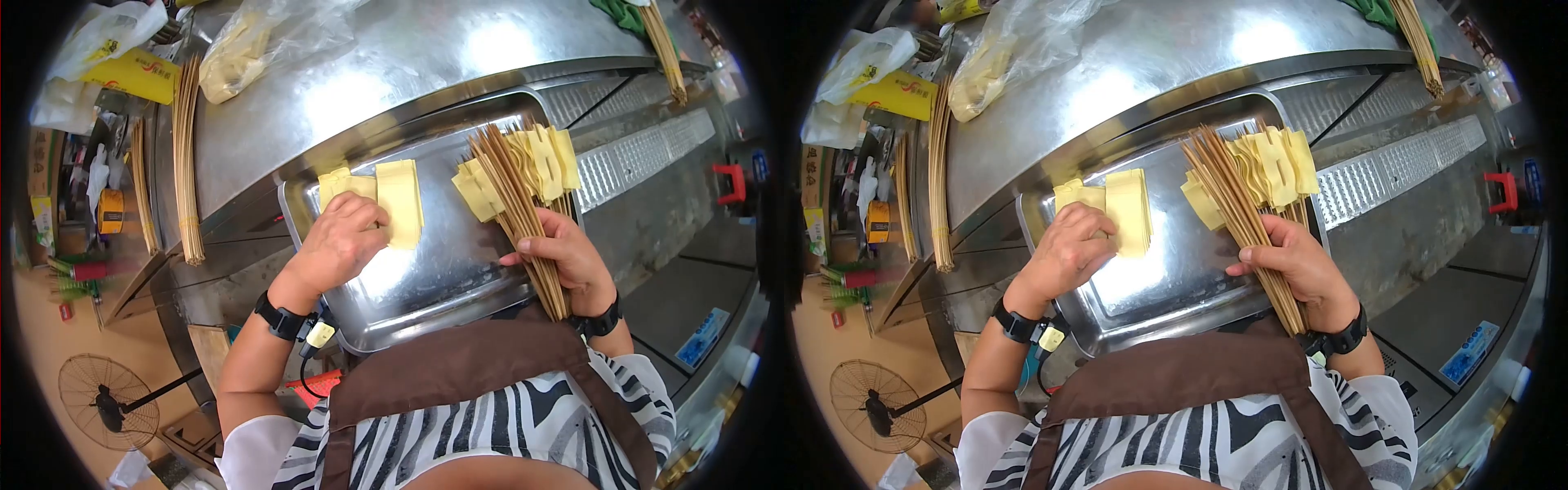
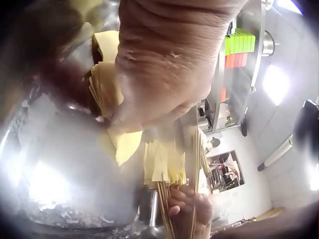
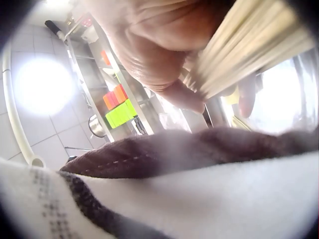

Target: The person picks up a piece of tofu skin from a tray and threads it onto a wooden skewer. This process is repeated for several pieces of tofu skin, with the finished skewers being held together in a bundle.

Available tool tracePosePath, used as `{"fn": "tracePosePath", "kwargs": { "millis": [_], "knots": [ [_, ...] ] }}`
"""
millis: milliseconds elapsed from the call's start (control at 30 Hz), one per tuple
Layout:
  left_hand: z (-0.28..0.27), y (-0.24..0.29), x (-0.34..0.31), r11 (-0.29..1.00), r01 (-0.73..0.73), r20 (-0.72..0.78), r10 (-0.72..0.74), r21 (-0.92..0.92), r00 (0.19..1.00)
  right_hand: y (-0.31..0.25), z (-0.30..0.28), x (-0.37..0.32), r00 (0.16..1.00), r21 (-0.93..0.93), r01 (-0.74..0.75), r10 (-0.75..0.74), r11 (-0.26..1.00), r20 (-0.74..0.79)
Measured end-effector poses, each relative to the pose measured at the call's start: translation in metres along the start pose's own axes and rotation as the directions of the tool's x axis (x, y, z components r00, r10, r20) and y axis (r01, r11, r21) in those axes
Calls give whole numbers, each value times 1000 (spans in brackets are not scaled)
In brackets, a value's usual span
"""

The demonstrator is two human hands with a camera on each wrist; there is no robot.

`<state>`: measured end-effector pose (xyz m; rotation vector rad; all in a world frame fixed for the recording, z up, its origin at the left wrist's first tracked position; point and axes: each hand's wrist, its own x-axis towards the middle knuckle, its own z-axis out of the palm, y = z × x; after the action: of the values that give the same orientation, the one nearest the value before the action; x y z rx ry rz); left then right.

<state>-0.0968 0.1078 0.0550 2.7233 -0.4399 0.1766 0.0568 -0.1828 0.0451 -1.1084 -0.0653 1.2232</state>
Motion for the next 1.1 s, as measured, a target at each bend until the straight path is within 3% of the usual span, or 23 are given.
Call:
{"fn": "tracePosePath", "kwargs": {
  "millis": [300, 367, 400, 467, 500, 533, 600, 667, 733, 800, 867, 900, 933, 1000, 1033, 1100],
  "knots": [
    [0, 2, 4, 885, 197, -53, -241, -423, 969, 2, -2, 1, 1000, -11, -22, 22, 1000, -3],
    [5, 6, 4, 657, 345, -40, -497, -670, 867, 2, -2, 0, 1000, -9, -22, 21, 1000, -12],
    [10, 5, 2, 661, 339, -50, -496, -669, 867, 2, -2, -1, 999, -6, -30, 30, 1000, -13],
    [23, 0, 1, 172, 292, 56, -771, -941, 634, 2, -3, 0, 1000, -18, -26, 26, 999, -6],
    [26, 3, 9, 75, 126, 18, -790, -989, 613, 3, -4, 0, 1000, -12, -30, 30, 999, -9],
    [25, 6, 14, 90, 110, -4, -791, -990, 611, 3, -3, 0, 999, -8, -33, 33, 999, -10],
    [20, 9, 22, -168, 133, 212, -849, -977, 485, 0, -1, 0, 1000, -54, -25, 24, 998, -10],
    [22, 11, 30, -224, 72, 229, -830, -972, 509, 1, -2, 0, 999, -48, -37, 36, 998, -19],
    [25, 16, 39, -368, -25, 295, -782, -929, 549, 0, -1, 0, 999, -42, -34, 33, 999, -16],
    [31, 22, 48, -346, 41, 310, -773, -937, 554, -1, 1, -2, 999, -38, -48, 47, 998, -18],
    [37, 31, 58, -120, 151, 180, -852, -981, 492, -1, 1, -2, 999, -34, -42, 41, 999, -25],
    [39, 31, 60, -3, 179, 102, -831, -984, 547, -1, 1, -2, 999, -36, -40, 39, 999, -25],
    [43, 31, 65, -10, 174, 107, -825, -985, 555, -1, 1, -2, 999, -38, -38, 37, 999, -23],
    [49, 30, 73, -15, 143, 106, -747, -990, 656, 1, -1, -2, 1000, -34, -23, 23, 999, -18],
    [47, 30, 76, -2, 257, 179, -725, -966, 665, 1, -2, -2, 999, -44, -33, 32, 998, -15],
    [42, 37, 89, -28, 275, 206, -735, -961, 646, 1, -2, -2, 999, -53, -44, 43, 998, -14]
  ]
}}
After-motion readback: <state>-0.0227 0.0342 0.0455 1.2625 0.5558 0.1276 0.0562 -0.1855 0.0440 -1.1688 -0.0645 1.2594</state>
